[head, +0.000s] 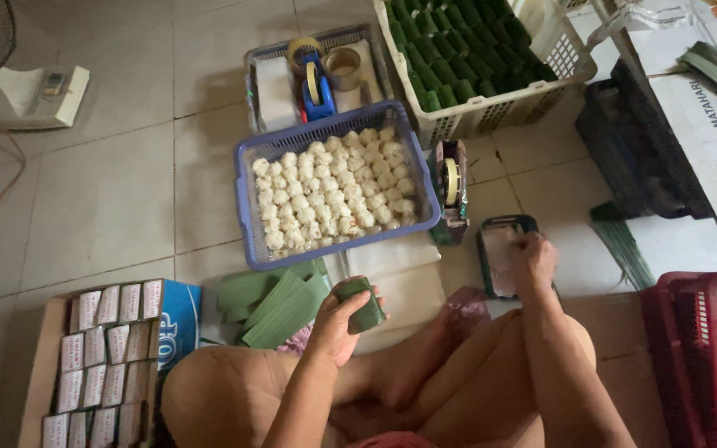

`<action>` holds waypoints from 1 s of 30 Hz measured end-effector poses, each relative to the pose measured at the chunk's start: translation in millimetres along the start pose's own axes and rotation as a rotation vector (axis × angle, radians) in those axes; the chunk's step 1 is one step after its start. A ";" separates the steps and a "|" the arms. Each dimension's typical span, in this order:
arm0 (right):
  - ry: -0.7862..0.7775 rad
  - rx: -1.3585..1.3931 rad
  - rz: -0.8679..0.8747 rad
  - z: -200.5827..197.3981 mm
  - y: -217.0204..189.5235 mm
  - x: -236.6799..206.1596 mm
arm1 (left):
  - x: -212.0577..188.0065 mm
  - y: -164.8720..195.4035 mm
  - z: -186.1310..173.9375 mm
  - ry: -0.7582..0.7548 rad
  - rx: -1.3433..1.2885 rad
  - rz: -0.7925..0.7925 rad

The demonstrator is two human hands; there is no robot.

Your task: The person sits on the floor wrapping round white food items in small clear plastic sheets, twisting the plastic closed around each item, and placing the wrapped items one at a time into a blue tray already filled with similar wrapped items. Green leaf wrappers and boxes of finished goods sit nearby.

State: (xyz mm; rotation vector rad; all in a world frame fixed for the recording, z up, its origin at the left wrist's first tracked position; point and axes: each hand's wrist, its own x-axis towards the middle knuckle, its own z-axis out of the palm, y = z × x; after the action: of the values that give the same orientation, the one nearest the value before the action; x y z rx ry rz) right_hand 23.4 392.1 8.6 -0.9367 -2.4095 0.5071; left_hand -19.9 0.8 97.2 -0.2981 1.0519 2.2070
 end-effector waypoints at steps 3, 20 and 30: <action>0.109 0.060 -0.109 -13.4 -18.5 -2.9 | -3.6 3.9 -2.4 -0.026 0.009 0.066; -0.487 0.160 -0.485 65.7 -148.2 -120.7 | -21.3 31.8 -55.6 0.120 -0.057 0.110; -0.689 0.143 -0.425 56.8 -152.8 -103.3 | -19.2 24.0 -76.1 0.082 -0.096 0.113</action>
State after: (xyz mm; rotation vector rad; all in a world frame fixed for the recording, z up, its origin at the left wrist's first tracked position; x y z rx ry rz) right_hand -22.1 204.6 7.0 -0.1659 -3.0044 0.9316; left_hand -26.8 -76.7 71.2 -0.3829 1.0304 2.3686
